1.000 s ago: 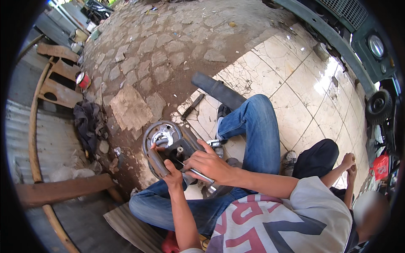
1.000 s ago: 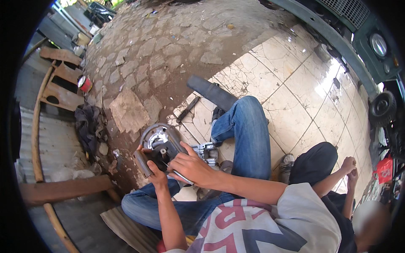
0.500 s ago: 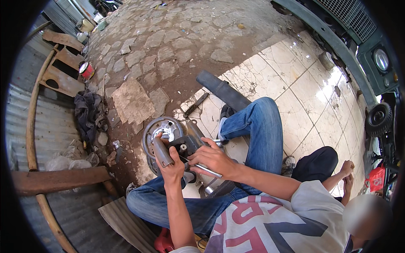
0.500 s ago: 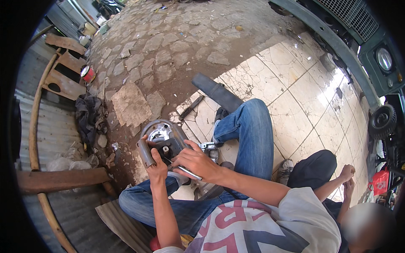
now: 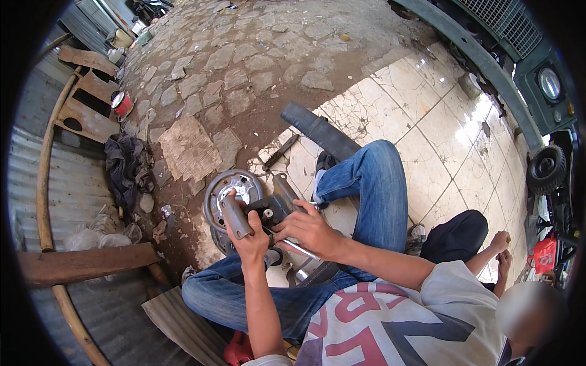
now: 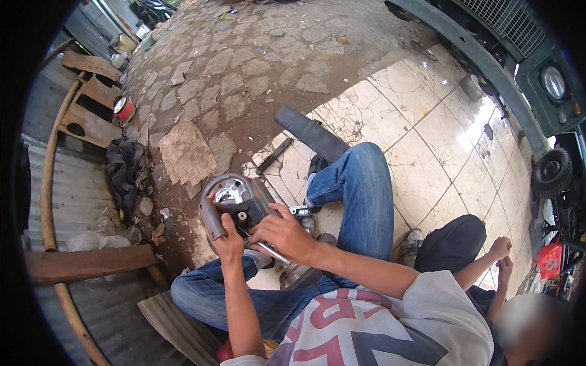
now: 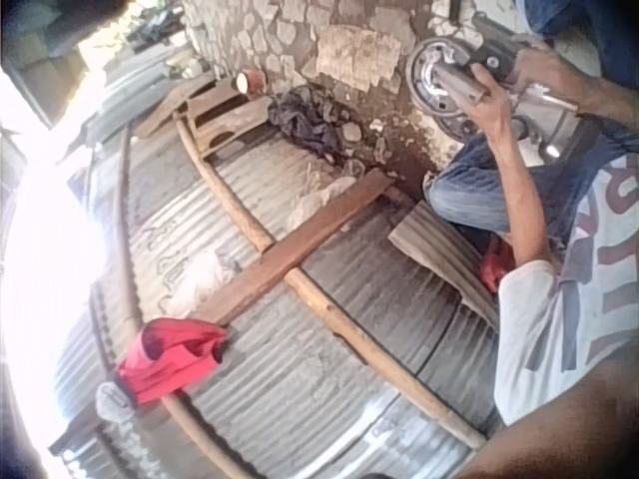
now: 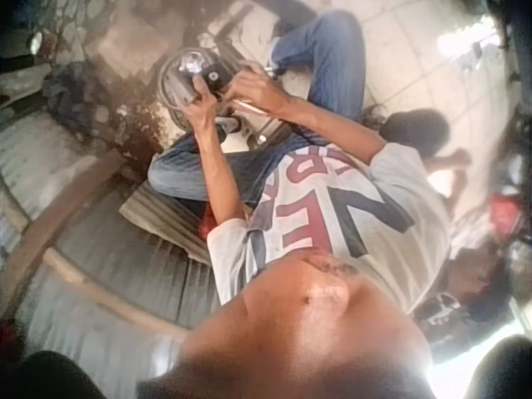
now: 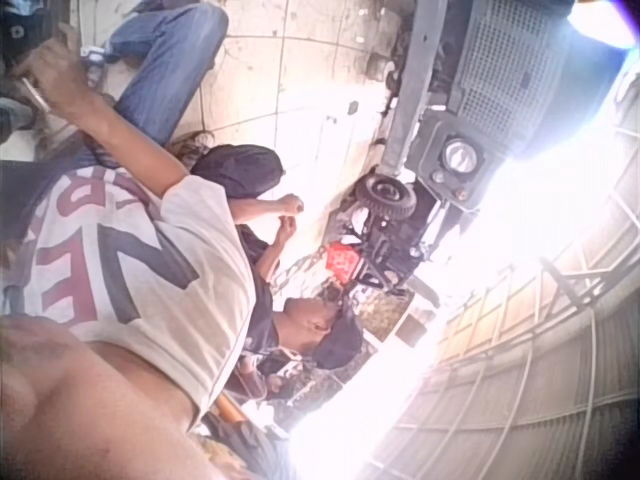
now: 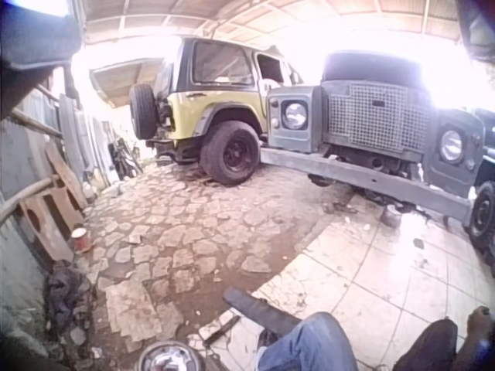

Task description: The person sits on the floor and uses a metal file to smooth the surface of a cylindrical metal component. They repeatedly rotate the part and file different sections while holding it with their left hand.

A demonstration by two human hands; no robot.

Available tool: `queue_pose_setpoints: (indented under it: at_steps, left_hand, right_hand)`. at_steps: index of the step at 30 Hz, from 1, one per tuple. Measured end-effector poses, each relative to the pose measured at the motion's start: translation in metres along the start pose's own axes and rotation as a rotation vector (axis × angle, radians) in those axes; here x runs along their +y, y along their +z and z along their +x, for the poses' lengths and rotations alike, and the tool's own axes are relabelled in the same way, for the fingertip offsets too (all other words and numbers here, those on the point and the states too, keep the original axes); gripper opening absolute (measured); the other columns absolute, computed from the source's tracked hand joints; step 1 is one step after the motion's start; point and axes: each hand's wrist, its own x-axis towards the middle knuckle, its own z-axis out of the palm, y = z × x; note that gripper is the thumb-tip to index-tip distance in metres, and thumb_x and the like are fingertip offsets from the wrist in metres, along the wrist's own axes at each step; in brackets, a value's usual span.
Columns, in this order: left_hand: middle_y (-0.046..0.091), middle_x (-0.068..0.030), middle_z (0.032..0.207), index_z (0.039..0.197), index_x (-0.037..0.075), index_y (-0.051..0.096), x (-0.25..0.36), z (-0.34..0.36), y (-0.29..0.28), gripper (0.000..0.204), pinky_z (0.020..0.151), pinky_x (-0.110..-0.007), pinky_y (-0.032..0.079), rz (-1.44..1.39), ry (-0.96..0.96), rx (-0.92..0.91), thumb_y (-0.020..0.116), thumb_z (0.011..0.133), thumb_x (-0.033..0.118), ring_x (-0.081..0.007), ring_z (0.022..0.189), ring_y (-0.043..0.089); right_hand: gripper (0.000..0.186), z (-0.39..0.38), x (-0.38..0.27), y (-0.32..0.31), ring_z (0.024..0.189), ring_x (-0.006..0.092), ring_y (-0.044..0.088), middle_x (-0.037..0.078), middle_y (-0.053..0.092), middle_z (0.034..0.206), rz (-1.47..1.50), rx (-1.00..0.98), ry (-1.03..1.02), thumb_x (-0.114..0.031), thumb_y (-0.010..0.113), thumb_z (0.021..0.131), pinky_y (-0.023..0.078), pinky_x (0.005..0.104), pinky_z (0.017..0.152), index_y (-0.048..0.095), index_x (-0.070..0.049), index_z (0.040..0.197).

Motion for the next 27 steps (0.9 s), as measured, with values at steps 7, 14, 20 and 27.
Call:
queue_pose_setpoints:
  at_steps: [7,14,20,27]
  left_hand:
    - [0.049,-0.0105,0.14,0.146,-0.004,0.041,-0.015,-0.017,0.002,0.064,0.104,-0.036,0.037,-0.133,0.061,0.136,0.049,0.103,0.042,-0.0193,0.118,0.047]
    - [0.048,-0.0121,0.141,0.145,-0.004,0.04,-0.018,-0.026,-0.002,0.063,0.102,-0.035,0.038,-0.207,0.059,0.081,0.056,0.1,0.037,-0.0204,0.115,0.049]
    - [0.051,-0.0111,0.133,0.143,-0.003,0.042,-0.01,-0.022,-0.005,0.066,0.097,-0.035,0.04,-0.104,0.047,0.015,0.057,0.098,0.042,-0.0201,0.112,0.049]
    - [0.051,-0.0113,0.133,0.143,-0.003,0.042,-0.008,-0.023,-0.007,0.064,0.098,-0.036,0.04,-0.129,0.016,-0.016,0.058,0.098,0.039,-0.0199,0.112,0.049]
  right_hand:
    - [0.018,-0.001,-0.02,0.01,0.094,0.019,0.068,0.002,0.072,0.099,0.001,0.055,0.026,-0.017,0.075,0.085,0.033,0.0591,0.112,0.07,-0.011,0.101]
    - [0.017,0.007,-0.028,-0.002,0.095,0.02,0.067,0.001,0.071,0.098,0.032,0.028,0.047,-0.016,0.074,0.086,0.034,0.0593,0.111,0.07,-0.01,0.101]
    - [0.021,0.006,-0.028,-0.005,0.094,0.0198,0.066,0.001,0.07,0.101,-0.024,0.026,0.064,-0.013,0.075,0.085,0.035,0.0584,0.111,0.068,-0.012,0.104]
    - [0.026,0.003,-0.031,-0.005,0.096,0.0206,0.065,0.002,0.07,0.105,-0.095,-0.003,0.021,-0.013,0.075,0.085,0.034,0.0584,0.111,0.068,-0.012,0.11]
